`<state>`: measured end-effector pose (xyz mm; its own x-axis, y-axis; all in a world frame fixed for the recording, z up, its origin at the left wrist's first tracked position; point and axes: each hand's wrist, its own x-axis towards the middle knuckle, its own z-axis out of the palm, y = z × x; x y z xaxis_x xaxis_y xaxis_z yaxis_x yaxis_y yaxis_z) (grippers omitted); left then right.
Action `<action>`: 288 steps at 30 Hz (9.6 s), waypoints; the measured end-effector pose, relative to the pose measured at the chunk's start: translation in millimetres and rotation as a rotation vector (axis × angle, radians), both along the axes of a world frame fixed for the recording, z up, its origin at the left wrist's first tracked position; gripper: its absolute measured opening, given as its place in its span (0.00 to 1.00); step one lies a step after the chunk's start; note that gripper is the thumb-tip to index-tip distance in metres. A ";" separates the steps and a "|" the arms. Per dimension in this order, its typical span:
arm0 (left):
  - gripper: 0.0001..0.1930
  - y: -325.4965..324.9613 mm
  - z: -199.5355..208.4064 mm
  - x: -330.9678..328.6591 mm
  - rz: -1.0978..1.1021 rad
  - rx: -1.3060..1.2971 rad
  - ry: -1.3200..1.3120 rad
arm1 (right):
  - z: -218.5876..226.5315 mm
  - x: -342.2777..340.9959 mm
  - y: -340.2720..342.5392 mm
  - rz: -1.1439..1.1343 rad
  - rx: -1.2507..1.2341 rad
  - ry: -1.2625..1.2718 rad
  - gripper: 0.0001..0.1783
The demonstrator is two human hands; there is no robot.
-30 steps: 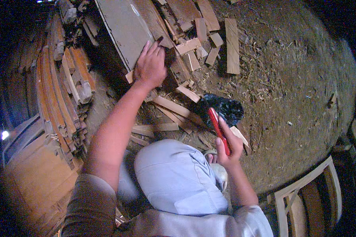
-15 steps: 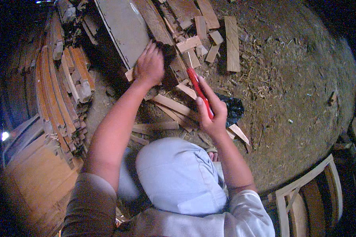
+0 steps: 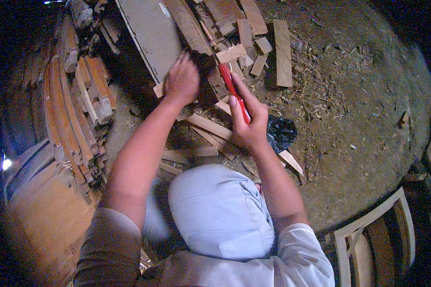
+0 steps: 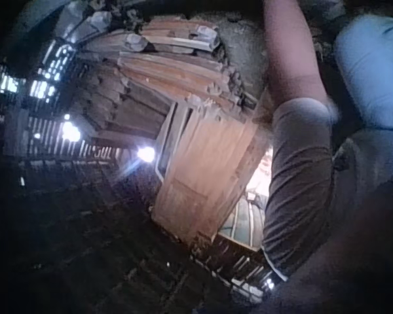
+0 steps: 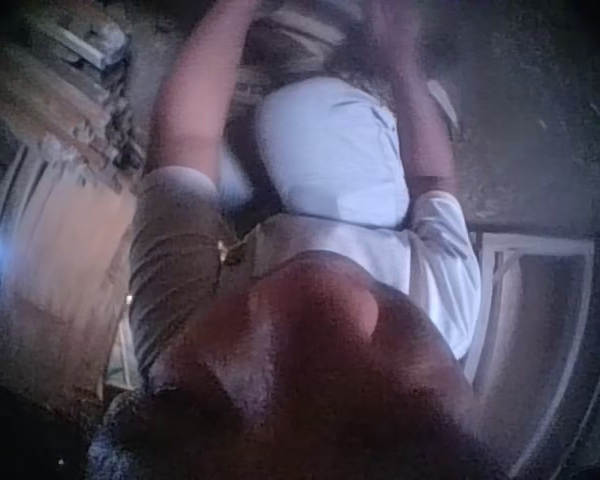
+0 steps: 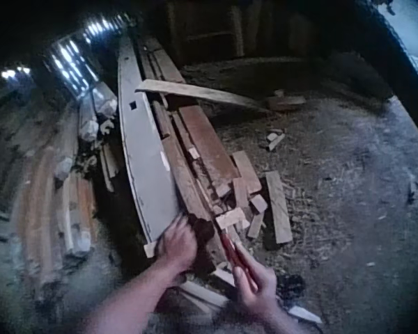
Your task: The person sits on the floor in a cluttered workshop and uses a hand saw to cut small pieces of wood. They handle several wooden planks and scraps, positioning them for cutting and then sawing them into smaller pieces.
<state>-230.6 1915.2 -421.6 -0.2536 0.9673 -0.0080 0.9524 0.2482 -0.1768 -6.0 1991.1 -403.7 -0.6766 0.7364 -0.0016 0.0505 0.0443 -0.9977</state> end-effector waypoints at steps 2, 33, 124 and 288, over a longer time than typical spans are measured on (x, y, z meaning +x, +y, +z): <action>0.13 -3.5 -11.0 -2.6 -0.018 0.036 0.027 | -10.1 5.4 -4.5 0.013 -0.013 -0.004 0.28; 0.18 4.0 10.6 8.2 0.103 -0.040 -0.162 | -35.0 44.8 -16.5 0.014 -0.131 -0.032 0.28; 0.14 6.4 -6.8 3.1 0.063 0.105 -0.139 | 103.2 83.8 -1.6 0.053 -0.141 -0.212 0.26; 0.15 13.6 13.9 10.5 0.134 -0.214 -0.153 | -41.1 13.3 14.6 0.039 -0.008 0.111 0.27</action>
